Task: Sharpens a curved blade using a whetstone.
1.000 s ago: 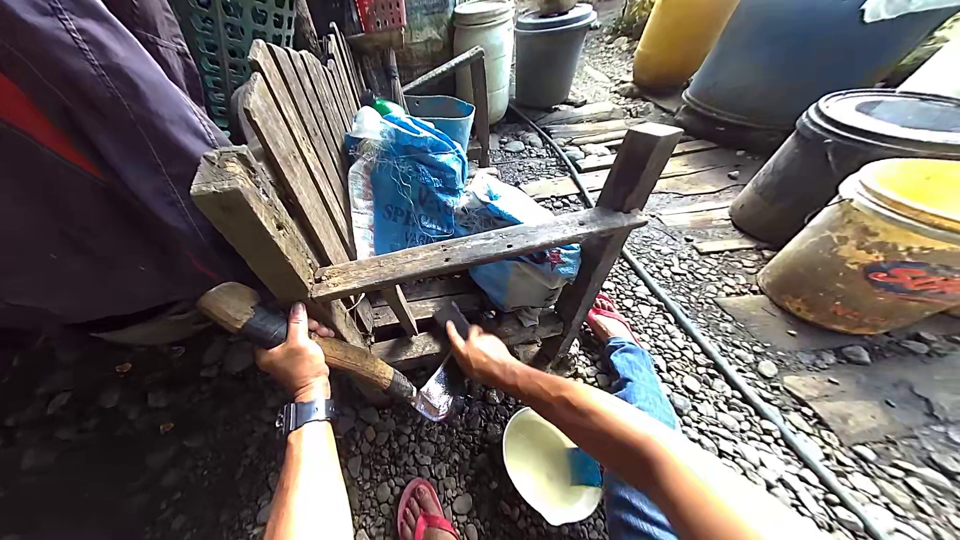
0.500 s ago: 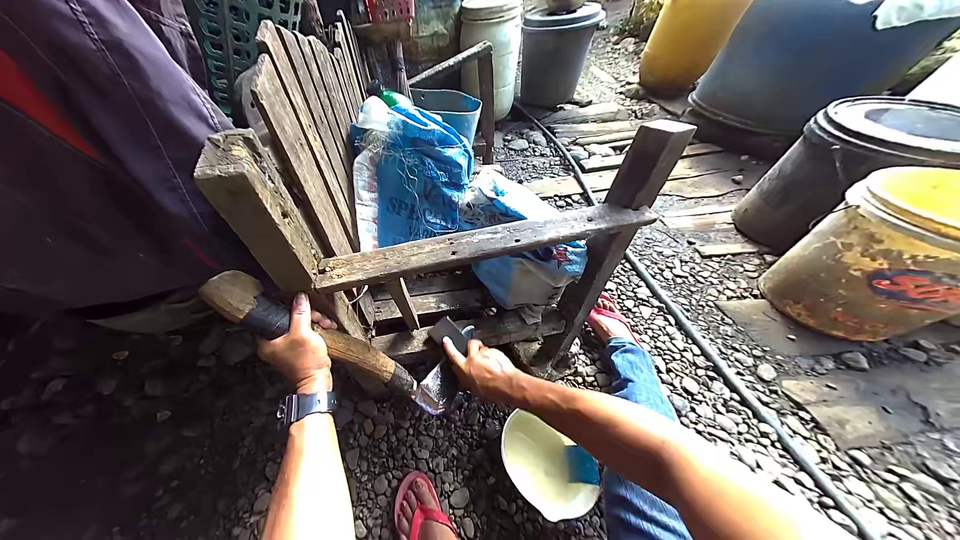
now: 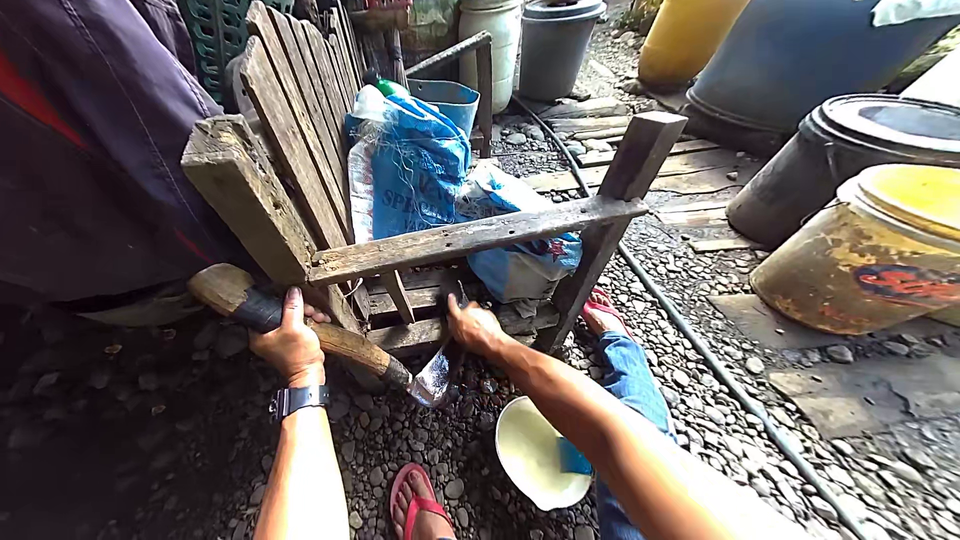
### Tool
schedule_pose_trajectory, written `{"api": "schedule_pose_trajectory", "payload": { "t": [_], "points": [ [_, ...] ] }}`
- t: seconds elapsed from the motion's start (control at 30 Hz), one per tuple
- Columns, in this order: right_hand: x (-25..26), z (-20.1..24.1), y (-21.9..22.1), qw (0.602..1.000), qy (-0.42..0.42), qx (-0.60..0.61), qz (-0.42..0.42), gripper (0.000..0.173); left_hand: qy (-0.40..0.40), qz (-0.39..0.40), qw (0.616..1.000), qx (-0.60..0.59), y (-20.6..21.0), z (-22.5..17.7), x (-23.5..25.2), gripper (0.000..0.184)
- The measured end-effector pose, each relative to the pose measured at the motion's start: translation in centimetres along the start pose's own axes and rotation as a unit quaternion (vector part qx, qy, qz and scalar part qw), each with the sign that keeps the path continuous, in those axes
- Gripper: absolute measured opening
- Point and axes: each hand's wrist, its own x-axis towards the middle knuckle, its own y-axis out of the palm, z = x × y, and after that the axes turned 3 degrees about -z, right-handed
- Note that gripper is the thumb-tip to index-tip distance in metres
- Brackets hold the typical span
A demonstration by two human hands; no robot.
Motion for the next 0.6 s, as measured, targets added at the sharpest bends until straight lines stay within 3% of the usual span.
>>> {"api": "schedule_pose_trajectory", "payload": {
  "t": [0.1, 0.27, 0.47, 0.6],
  "points": [
    [0.5, 0.2, 0.0, 1.000, 0.022, 0.004, -0.003, 0.059, 0.001, -0.003, 1.000, -0.002, 0.1, -0.2, 0.0, 0.009],
    [-3.5, -0.6, 1.9, 0.993, -0.074, -0.074, 0.051, 0.059, -0.007, -0.008, 1.000, -0.002, 0.1, -0.2, 0.0, 0.009],
    [1.5, -0.9, -0.5, 1.000, 0.022, 0.023, -0.003, 0.057, -0.011, -0.014, 1.000, 0.002, -0.3, 0.0, 0.0, 0.008],
    [-2.4, -0.8, 1.2, 0.996, -0.064, -0.053, 0.043, 0.059, -0.011, -0.017, 1.000, 0.004, -0.4, 0.0, 0.1, 0.009]
  ]
}}
